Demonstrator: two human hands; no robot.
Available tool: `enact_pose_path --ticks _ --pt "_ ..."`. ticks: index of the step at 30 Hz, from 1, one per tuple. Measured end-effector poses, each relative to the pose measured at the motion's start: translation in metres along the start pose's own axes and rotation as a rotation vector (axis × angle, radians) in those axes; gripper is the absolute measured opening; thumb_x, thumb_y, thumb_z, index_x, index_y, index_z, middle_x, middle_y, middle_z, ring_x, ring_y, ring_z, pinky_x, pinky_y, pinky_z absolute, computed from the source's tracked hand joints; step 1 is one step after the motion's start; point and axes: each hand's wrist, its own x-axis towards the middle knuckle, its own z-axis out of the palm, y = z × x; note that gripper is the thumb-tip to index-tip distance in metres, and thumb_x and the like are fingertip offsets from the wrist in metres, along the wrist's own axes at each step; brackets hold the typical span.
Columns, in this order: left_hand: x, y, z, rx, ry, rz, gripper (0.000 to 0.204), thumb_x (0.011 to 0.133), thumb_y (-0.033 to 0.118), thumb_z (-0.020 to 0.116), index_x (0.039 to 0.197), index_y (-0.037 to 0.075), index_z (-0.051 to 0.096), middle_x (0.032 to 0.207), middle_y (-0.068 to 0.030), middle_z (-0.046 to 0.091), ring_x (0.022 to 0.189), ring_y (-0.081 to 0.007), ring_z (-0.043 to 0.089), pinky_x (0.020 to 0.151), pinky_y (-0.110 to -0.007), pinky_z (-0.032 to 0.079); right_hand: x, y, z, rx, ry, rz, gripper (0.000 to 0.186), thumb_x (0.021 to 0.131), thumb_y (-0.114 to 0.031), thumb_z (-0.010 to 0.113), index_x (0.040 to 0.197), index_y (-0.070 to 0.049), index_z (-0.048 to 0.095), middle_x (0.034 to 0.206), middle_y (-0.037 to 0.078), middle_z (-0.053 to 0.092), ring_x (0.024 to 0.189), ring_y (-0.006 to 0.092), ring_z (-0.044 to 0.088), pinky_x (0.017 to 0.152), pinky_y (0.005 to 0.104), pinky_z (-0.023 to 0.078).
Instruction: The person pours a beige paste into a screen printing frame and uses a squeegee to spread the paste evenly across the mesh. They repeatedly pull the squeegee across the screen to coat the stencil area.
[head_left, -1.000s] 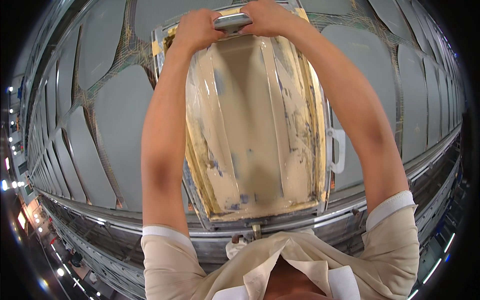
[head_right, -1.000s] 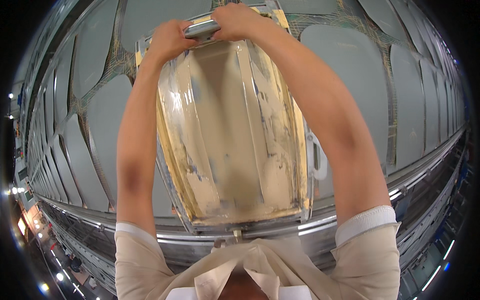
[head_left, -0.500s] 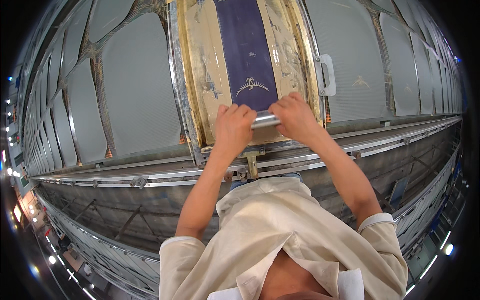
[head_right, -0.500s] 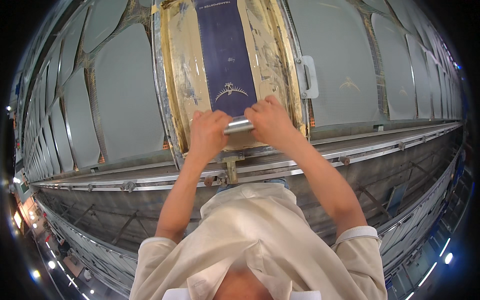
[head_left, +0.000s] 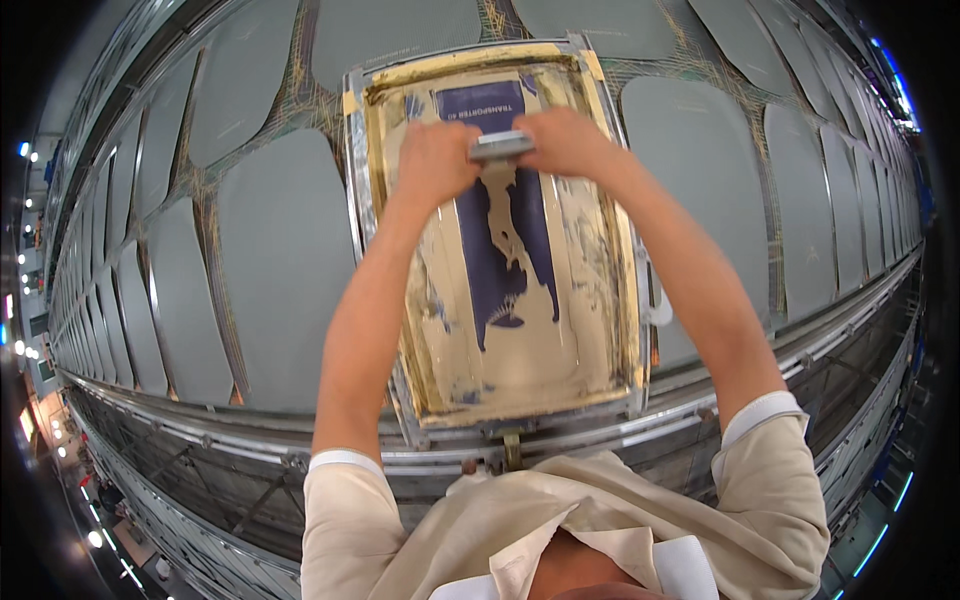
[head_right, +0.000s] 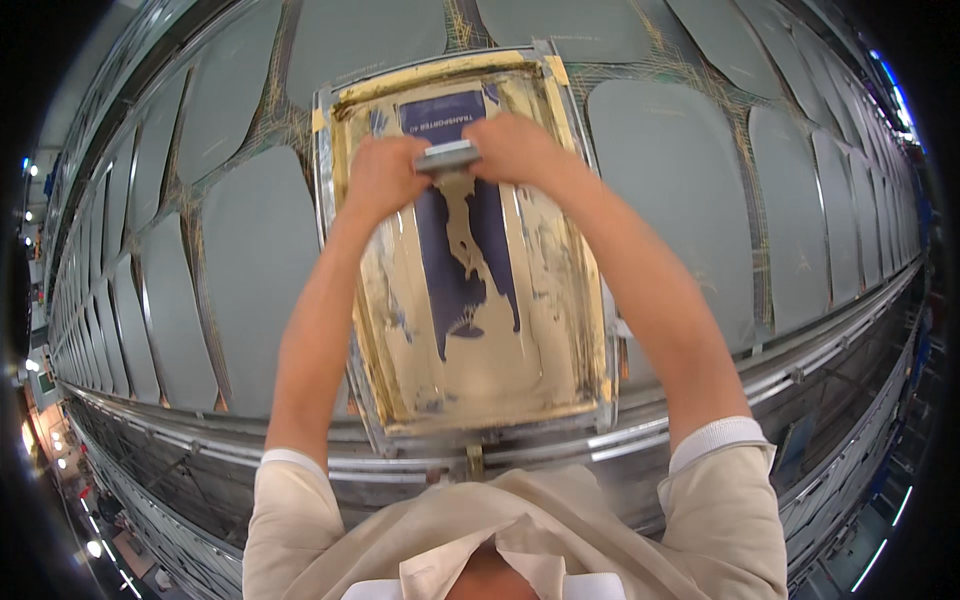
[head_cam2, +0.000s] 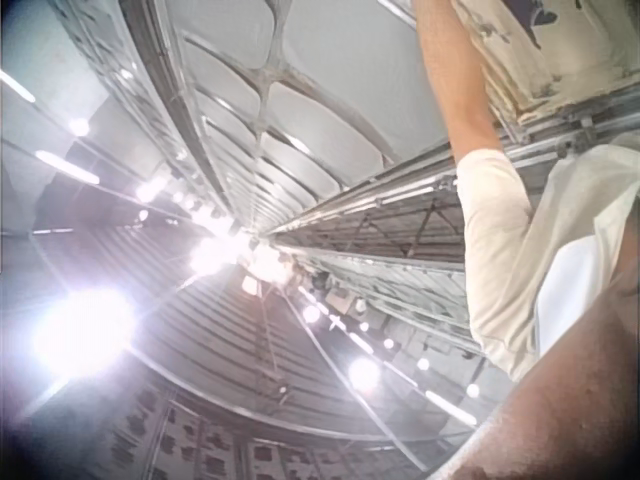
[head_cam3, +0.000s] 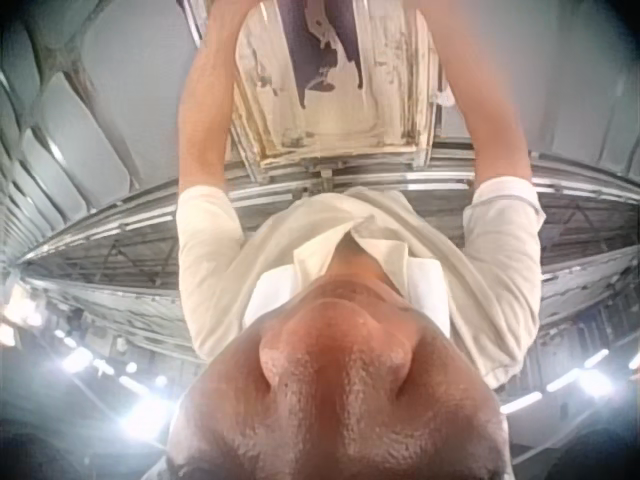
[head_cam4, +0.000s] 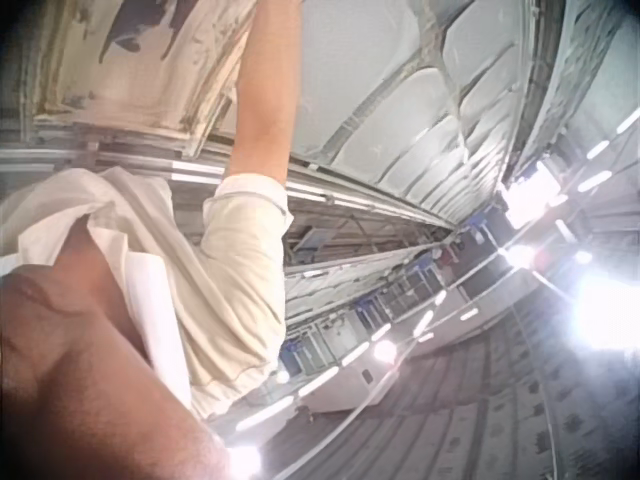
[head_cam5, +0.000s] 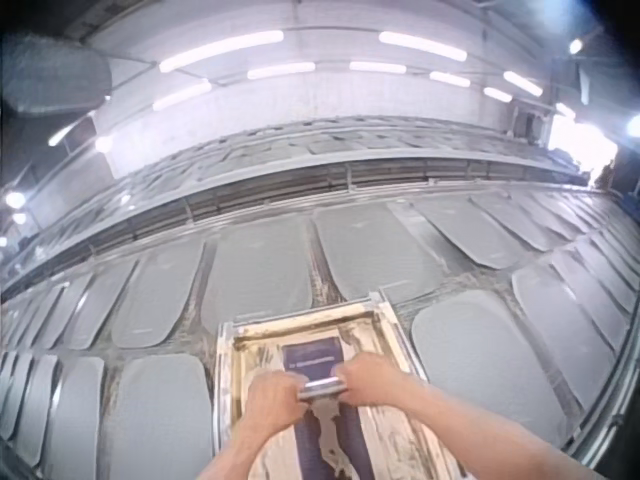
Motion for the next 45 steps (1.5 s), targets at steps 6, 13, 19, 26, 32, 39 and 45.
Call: enact_pose_path --ticks 6,13,19,26,32,39,45 --pt "0.117 -0.068 -0.012 0.017 -0.097 -0.05 0.034 0.074 0.028 0.081 0.105 0.015 0.076 0.09 -0.015 0.074 0.084 -0.0352 0.07 0.077 -0.043 0.054 0.116 0.054 -0.039 0.033 -0.059 -0.035 0.036 0.076 -0.035 0.081 0.098 -0.007 0.074 0.091 0.017 0.074 0.088 0.0348 0.072 0.081 0.044 0.057" --pt "0.122 -0.078 0.0 -0.142 -0.08 -0.082 0.029 0.074 0.031 0.08 0.098 0.015 0.076 0.088 -0.0131 0.074 0.085 -0.0351 0.07 0.077 -0.044 0.055 0.127 0.063 -0.024 0.081 -0.057 0.027 0.033 0.075 -0.032 0.08 0.096 -0.007 0.074 0.09 0.018 0.074 0.087 0.037 0.072 0.08 0.0454 0.057" --pt "0.037 -0.029 0.008 -0.115 -0.023 -0.057 0.023 0.074 0.022 0.08 0.095 0.014 0.074 0.088 -0.0123 0.073 0.083 -0.0354 0.069 0.076 -0.044 0.054 0.044 0.015 -0.004 0.053 -0.027 0.003 0.032 0.079 -0.032 0.079 0.098 -0.009 0.07 0.091 0.016 0.072 0.089 0.0384 0.068 0.079 0.0453 0.054" --pt "-0.146 0.076 0.029 -0.139 0.072 0.061 0.014 0.067 0.01 0.076 0.079 0.013 0.07 0.078 -0.0068 0.067 0.077 -0.0306 0.065 0.073 -0.044 0.044 -0.143 -0.079 0.047 0.133 0.019 -0.047 0.023 0.072 -0.017 0.08 0.086 -0.007 0.064 0.083 0.018 0.069 0.083 0.0392 0.067 0.074 0.0487 0.053" --pt "-0.267 0.151 0.027 -0.122 0.056 -0.011 0.033 0.062 0.003 0.078 0.092 0.015 0.072 0.091 0.0004 0.068 0.087 -0.0235 0.063 0.078 -0.04 0.042 -0.262 -0.147 0.06 0.194 -0.064 0.033 0.041 0.076 -0.039 0.083 0.097 -0.006 0.07 0.097 0.016 0.07 0.104 0.0357 0.065 0.092 0.0478 0.05" --pt "-0.27 0.158 0.02 -0.131 0.021 -0.06 0.035 0.06 0.006 0.079 0.094 0.013 0.072 0.097 -0.0006 0.067 0.093 -0.0239 0.062 0.086 -0.04 0.043 -0.237 -0.004 0.035 0.048 0.702 0.63 0.041 0.093 -0.043 0.069 0.115 -0.008 0.071 0.109 0.022 0.071 0.106 0.0379 0.066 0.089 0.0466 0.051" --pt "-0.278 0.159 0.02 -0.116 0.011 -0.053 0.028 0.062 0.005 0.073 0.089 0.011 0.07 0.098 -0.0028 0.066 0.095 -0.0237 0.061 0.088 -0.04 0.043 -0.235 0.035 0.077 0.401 0.567 0.815 0.041 0.101 -0.042 0.058 0.105 -0.003 0.07 0.087 0.017 0.07 0.079 0.0277 0.066 0.074 0.0396 0.05"
